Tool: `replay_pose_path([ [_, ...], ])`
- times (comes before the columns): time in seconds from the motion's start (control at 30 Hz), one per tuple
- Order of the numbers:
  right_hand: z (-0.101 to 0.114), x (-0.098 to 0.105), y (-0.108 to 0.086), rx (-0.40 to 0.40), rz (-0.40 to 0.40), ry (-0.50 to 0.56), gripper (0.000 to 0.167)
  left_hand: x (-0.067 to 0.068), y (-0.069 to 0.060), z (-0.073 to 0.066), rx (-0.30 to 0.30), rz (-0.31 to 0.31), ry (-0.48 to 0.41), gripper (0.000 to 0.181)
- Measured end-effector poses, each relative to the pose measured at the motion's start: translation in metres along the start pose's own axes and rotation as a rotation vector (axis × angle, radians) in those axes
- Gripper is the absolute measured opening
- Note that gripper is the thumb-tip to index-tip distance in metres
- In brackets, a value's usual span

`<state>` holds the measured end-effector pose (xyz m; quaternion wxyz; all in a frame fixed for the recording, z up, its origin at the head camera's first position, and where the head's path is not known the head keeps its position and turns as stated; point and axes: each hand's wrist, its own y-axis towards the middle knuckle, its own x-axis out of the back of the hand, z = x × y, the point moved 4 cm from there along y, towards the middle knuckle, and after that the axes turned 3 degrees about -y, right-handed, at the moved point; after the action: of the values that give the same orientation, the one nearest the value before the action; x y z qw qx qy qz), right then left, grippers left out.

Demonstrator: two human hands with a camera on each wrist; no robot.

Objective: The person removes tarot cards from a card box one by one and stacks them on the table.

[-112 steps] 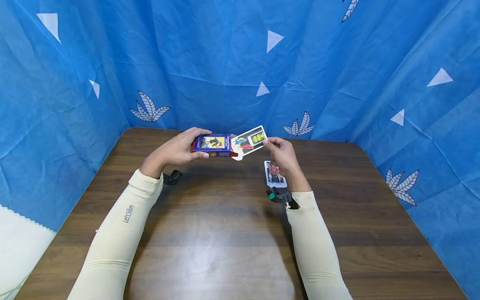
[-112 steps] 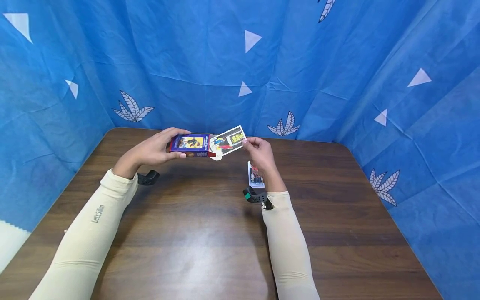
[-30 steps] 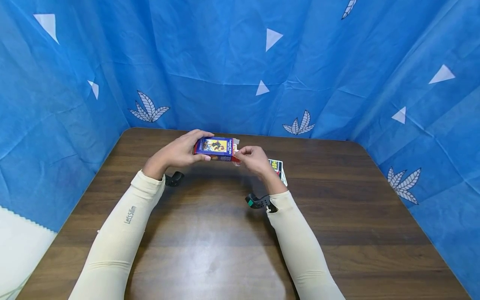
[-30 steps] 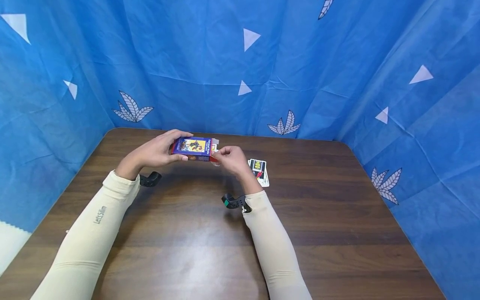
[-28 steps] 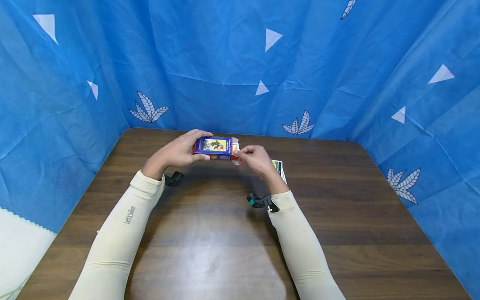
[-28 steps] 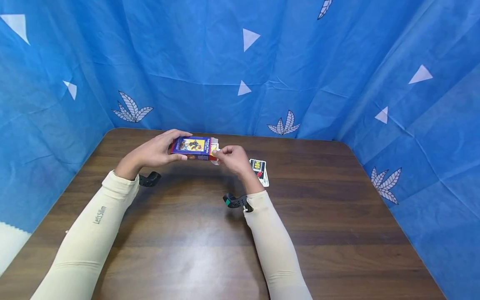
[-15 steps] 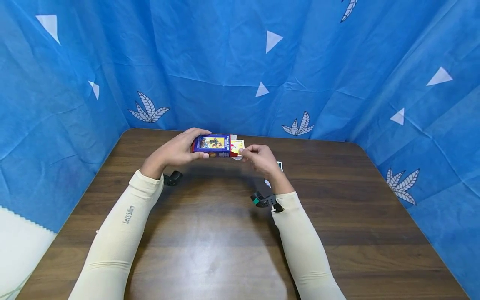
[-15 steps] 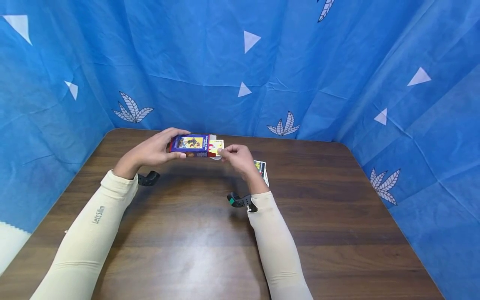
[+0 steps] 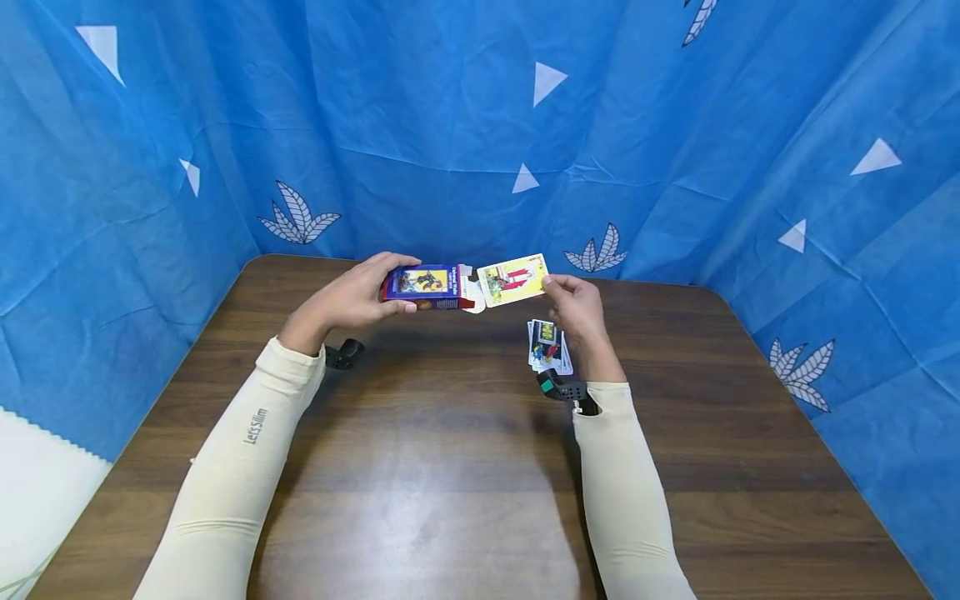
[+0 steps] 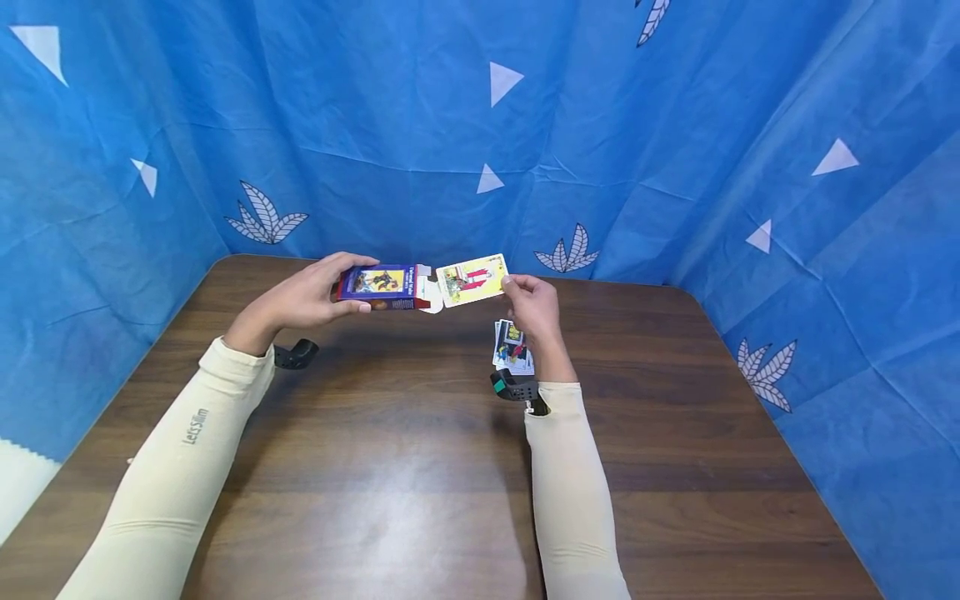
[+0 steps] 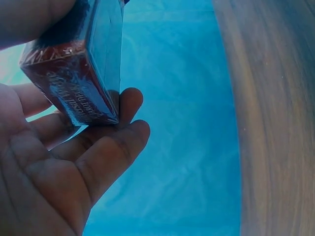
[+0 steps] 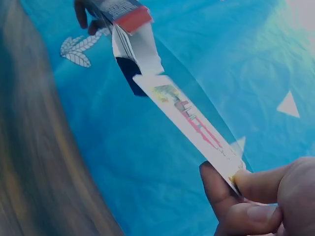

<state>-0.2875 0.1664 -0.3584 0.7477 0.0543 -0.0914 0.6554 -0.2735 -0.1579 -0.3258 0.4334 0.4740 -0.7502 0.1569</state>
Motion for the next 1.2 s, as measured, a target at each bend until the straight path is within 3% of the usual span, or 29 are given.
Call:
replay_pose_path([
  [0.1,-0.004,0.006,0.003,-0.012,-0.035,-0.006,0.034,-0.001,0.000,0.000,0.005,0.002,0.001,0.069],
  [0.4,-0.017,0.019,0.014,-0.035,-0.112,-0.153,0.037,-0.001,-0.001,0.001,0.012,0.001,-0.008,0.069],
  [0.63,-0.044,0.033,0.027,-0.101,-0.129,-0.276,0.039,-0.002,-0.001,-0.003,-0.011,0.002,-0.003,0.069],
  [0.9,-0.076,0.036,0.038,-0.168,-0.125,-0.377,0.032,-0.005,0.001,-0.002,0.005,0.014,-0.001,0.069],
  [1.2,-0.085,0.033,0.040,-0.119,-0.151,-0.554,0.030,-0.003,0.000,-0.003,0.019,0.017,0.007,0.071],
])
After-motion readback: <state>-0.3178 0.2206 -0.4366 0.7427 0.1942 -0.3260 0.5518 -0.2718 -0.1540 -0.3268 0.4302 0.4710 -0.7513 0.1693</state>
